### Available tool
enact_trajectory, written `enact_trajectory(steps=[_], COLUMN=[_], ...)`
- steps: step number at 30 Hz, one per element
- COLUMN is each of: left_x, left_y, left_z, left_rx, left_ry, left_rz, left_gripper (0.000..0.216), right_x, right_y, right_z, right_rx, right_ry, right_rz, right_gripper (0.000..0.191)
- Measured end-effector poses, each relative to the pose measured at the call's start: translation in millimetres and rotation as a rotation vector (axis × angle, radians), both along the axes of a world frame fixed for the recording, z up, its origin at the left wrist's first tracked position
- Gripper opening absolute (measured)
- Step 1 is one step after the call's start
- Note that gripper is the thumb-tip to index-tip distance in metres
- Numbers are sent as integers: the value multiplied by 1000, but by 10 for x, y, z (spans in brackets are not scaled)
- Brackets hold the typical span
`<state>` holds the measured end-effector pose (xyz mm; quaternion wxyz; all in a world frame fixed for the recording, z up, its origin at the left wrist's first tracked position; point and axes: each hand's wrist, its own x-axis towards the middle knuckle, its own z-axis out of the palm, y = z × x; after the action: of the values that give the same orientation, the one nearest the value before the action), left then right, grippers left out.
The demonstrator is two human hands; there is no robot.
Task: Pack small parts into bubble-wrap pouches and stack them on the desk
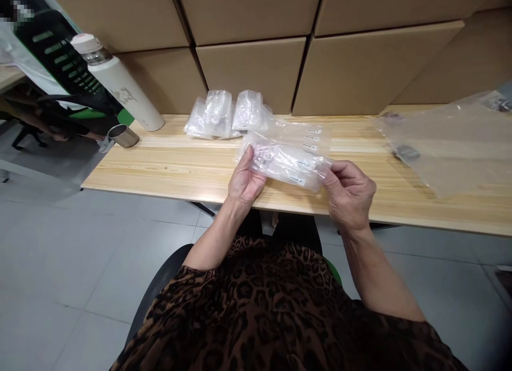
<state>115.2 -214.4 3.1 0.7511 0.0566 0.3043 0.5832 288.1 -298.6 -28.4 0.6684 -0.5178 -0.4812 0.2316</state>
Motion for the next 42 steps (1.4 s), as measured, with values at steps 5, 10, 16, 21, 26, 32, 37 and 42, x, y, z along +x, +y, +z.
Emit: enact_trajectory(steps=[5, 10, 16, 21, 26, 32, 37, 42], left_x=[13, 43, 62, 41, 48, 19, 12, 46], left_y=[-2, -27, -95, -117, -154, -159, -186, -213], left_z=[-34, -88, -125, -144, -143, -105, -126, -162], left_rx=[-7, 3, -22, -13, -2, 15, 41, 76], left_ry=[4, 13, 19, 19, 16, 16, -2, 11], left_rz=[35, 24, -10, -1, -2, 42, 36, 19], left_gripper=[26, 33, 29, 27, 30, 40, 45, 37], right_x=[23, 64, 39, 99, 158, 127, 142, 90], right_y=[18, -30, 2, 16, 4, -62, -102, -72], right_z=[-79, 0, -27, -69, -82, 100, 71, -98], right_rx=[-80, -16, 21, -175, -223, -223, -241, -80], right_ry=[206, -24, 17, 112, 281, 348, 257, 44], right_rz=[47, 73, -160, 109, 53, 248, 259, -143], right_gripper=[38, 46, 24, 39, 34, 33, 39, 28])
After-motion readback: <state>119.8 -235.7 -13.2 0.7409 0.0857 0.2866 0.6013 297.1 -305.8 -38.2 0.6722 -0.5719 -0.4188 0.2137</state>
